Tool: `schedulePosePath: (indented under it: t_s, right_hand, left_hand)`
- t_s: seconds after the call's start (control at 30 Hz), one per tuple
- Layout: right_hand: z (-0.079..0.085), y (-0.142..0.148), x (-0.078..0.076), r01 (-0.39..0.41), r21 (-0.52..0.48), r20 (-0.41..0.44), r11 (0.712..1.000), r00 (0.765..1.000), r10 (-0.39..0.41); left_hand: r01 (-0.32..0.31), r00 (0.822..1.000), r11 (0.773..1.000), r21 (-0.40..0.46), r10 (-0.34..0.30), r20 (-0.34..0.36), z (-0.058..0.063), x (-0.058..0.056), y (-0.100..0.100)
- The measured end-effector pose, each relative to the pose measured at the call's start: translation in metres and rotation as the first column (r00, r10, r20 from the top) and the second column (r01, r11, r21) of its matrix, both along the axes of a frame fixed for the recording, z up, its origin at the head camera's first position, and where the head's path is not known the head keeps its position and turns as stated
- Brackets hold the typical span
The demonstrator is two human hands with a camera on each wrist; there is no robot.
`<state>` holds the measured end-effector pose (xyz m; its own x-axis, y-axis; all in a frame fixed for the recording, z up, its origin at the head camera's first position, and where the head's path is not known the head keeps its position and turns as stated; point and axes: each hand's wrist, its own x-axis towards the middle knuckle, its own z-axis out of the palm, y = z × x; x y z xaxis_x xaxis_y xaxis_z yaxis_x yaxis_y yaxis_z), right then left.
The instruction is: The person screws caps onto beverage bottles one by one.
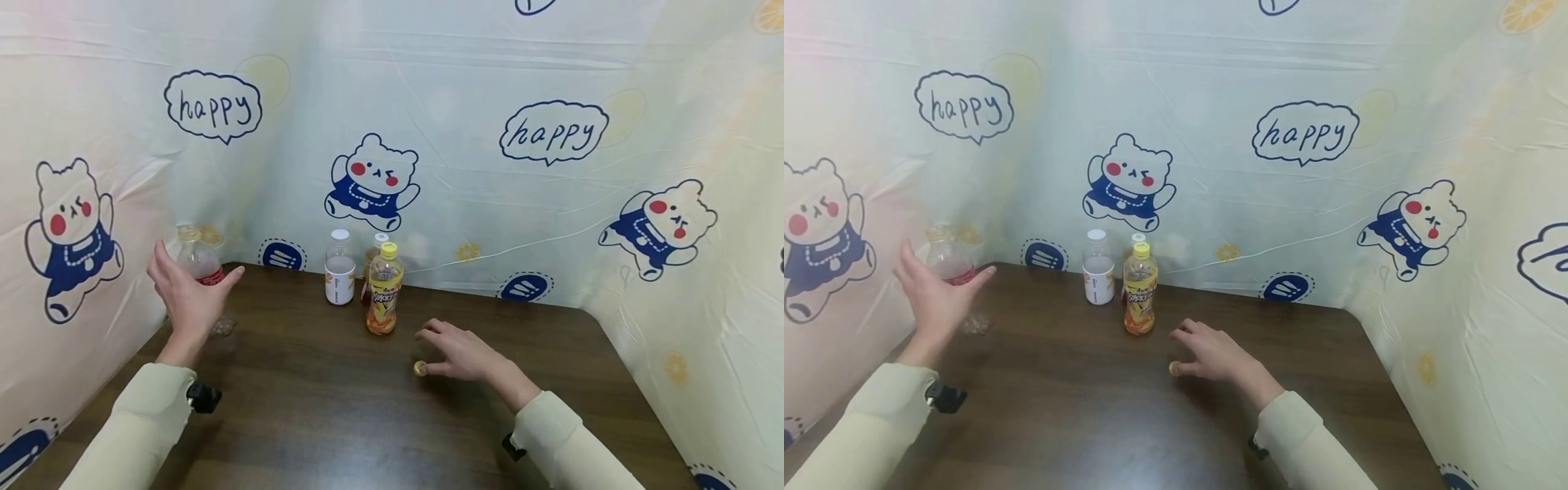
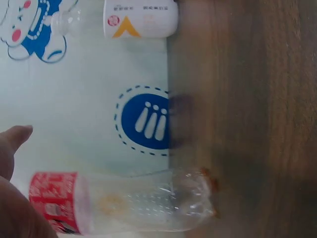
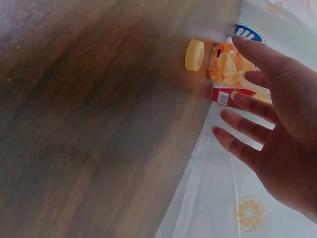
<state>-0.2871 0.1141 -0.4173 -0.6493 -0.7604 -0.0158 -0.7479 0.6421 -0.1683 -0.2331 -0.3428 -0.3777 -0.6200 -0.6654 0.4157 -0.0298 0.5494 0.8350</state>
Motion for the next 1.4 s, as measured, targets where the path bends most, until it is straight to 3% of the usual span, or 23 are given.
schedulePosePath:
  t_s: [0.17, 0.43, 0.57, 0.77, 0.9, 1.1, 1.4]
  right_hand:
    - [-0.003, -0.001, 0.000, -0.011, 0.004, -0.004, 1.000, 1.000, 0.011]
    - [0.000, -0.003, 0.001, -0.033, 0.020, 0.028, 0.999, 0.999, 0.033]
    - [0.001, -0.003, 0.002, -0.038, 0.028, 0.049, 0.999, 0.998, 0.037]
    - [0.000, -0.004, 0.003, -0.045, 0.032, 0.059, 0.998, 0.997, 0.043]
    - [0.001, -0.005, 0.004, -0.049, 0.034, 0.061, 0.998, 0.997, 0.047]
    - [-0.001, -0.007, 0.003, -0.044, 0.036, 0.068, 0.998, 0.997, 0.041]
    - [-0.004, -0.011, 0.002, -0.036, 0.043, 0.065, 0.998, 0.997, 0.033]
  left_hand:
    - [0.063, 0.994, 0.995, 0.073, -0.069, 0.085, -0.005, -0.002, -0.008]
    - [0.112, 0.990, 0.994, 0.008, -0.112, 0.088, -0.013, -0.007, -0.013]
    - [0.134, 0.990, 0.991, -0.029, -0.133, 0.045, -0.011, -0.006, -0.001]
    - [0.197, 0.980, 0.979, -0.059, -0.196, 0.009, -0.009, -0.007, 0.032]
    - [0.269, 0.963, 0.961, -0.056, -0.269, 0.014, -0.007, -0.007, 0.054]
    - [0.390, 0.920, 0.920, -0.051, -0.387, 0.059, -0.005, -0.005, 0.084]
    - [0.508, 0.861, 0.857, -0.083, -0.507, 0.030, -0.006, -0.002, 0.119]
